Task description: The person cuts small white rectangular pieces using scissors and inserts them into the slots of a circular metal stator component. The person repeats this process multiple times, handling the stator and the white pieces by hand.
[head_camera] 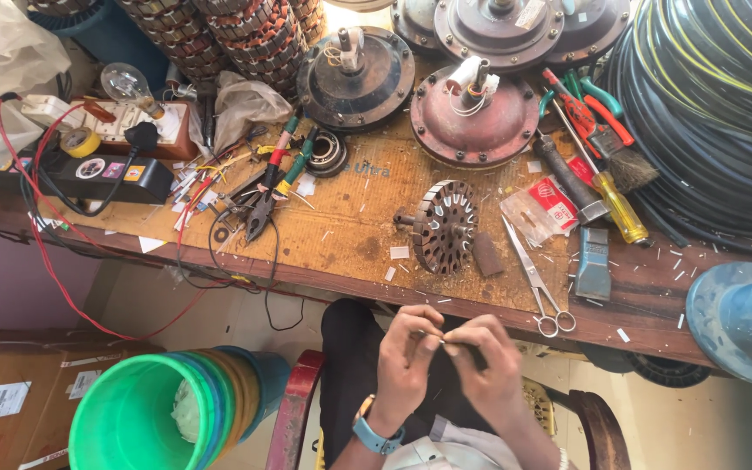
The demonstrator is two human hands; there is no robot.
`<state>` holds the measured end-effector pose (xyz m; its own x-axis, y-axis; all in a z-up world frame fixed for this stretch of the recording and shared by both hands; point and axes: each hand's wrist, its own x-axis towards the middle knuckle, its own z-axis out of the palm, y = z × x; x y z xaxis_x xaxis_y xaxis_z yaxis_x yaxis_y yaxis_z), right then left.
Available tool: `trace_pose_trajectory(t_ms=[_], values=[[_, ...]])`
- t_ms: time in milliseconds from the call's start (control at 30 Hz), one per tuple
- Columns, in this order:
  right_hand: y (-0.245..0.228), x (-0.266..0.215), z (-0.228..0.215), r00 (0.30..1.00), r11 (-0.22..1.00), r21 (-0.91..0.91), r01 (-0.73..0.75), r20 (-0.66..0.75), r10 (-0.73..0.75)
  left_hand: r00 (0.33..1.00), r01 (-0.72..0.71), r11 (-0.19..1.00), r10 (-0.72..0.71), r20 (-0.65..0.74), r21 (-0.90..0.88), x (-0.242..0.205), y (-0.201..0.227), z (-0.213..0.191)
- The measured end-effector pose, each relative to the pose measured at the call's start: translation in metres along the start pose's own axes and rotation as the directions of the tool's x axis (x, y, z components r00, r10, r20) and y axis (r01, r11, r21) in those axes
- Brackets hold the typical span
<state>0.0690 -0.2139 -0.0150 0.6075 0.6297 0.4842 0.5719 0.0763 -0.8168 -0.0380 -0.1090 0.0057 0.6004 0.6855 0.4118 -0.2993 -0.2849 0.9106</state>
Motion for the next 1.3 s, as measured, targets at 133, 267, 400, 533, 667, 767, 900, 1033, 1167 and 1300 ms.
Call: trace_pose_trajectory(t_ms=[133, 267, 400, 533, 667, 767, 900, 1033, 1167, 1300], values=[[0.008, 0.012, -0.052, 0.987, 0.958, -0.248, -0.146, -0.107, 0.122, 0.983, 0.065, 0.942, -0.117, -0.141, -0.328, -0.010, -0.022, -0.007], [0.016, 0.021, -0.091, 0.969, 0.742, -0.625, -0.242, -0.118, 0.217, 0.947, 0.092, 0.960, -0.167, -0.275, -0.265, -0.014, -0.039, -0.022], [0.018, 0.020, -0.096, 0.920, 0.619, -0.708, -0.340, -0.114, 0.375, 0.907, 0.350, 0.847, -0.413, -0.081, -0.400, -0.007, -0.043, -0.019], [0.010, 0.021, -0.096, 0.906, 0.614, -0.696, -0.373, -0.132, 0.401, 0.876, 0.427, 0.758, -0.483, 0.016, -0.492, -0.009, -0.031, -0.012], [-0.004, 0.014, -0.099, 0.889, 0.560, -0.721, -0.407, -0.172, 0.425, 0.834, 0.501, 0.657, -0.541, 0.110, -0.564, -0.013, -0.031, -0.021], [-0.010, 0.003, -0.107, 0.748, 0.437, -0.708, -0.555, -0.195, 0.635, 0.852, 0.495, 0.648, -0.493, 0.177, -0.579, -0.016, -0.037, -0.027], [0.007, -0.010, -0.116, 0.635, 0.371, -0.715, -0.592, -0.131, 0.761, 0.849, 0.515, 0.606, -0.457, 0.264, -0.606, -0.012, -0.041, -0.025], [0.037, -0.035, -0.121, 0.517, 0.506, -0.233, -0.830, 0.019, 0.856, 0.729, 0.672, 0.509, -0.584, 0.357, -0.538, -0.014, -0.037, -0.025], [0.040, -0.060, -0.114, 0.489, 0.486, 0.103, -0.868, 0.345, 0.801, 0.729, 0.677, 0.471, -0.536, 0.427, -0.566, -0.014, -0.031, -0.026], [0.025, -0.063, -0.081, 0.401, 0.483, 0.024, -0.875, 0.593, 0.698, 0.759, 0.620, 0.405, -0.526, 0.384, -0.672, -0.012, -0.031, -0.017]])
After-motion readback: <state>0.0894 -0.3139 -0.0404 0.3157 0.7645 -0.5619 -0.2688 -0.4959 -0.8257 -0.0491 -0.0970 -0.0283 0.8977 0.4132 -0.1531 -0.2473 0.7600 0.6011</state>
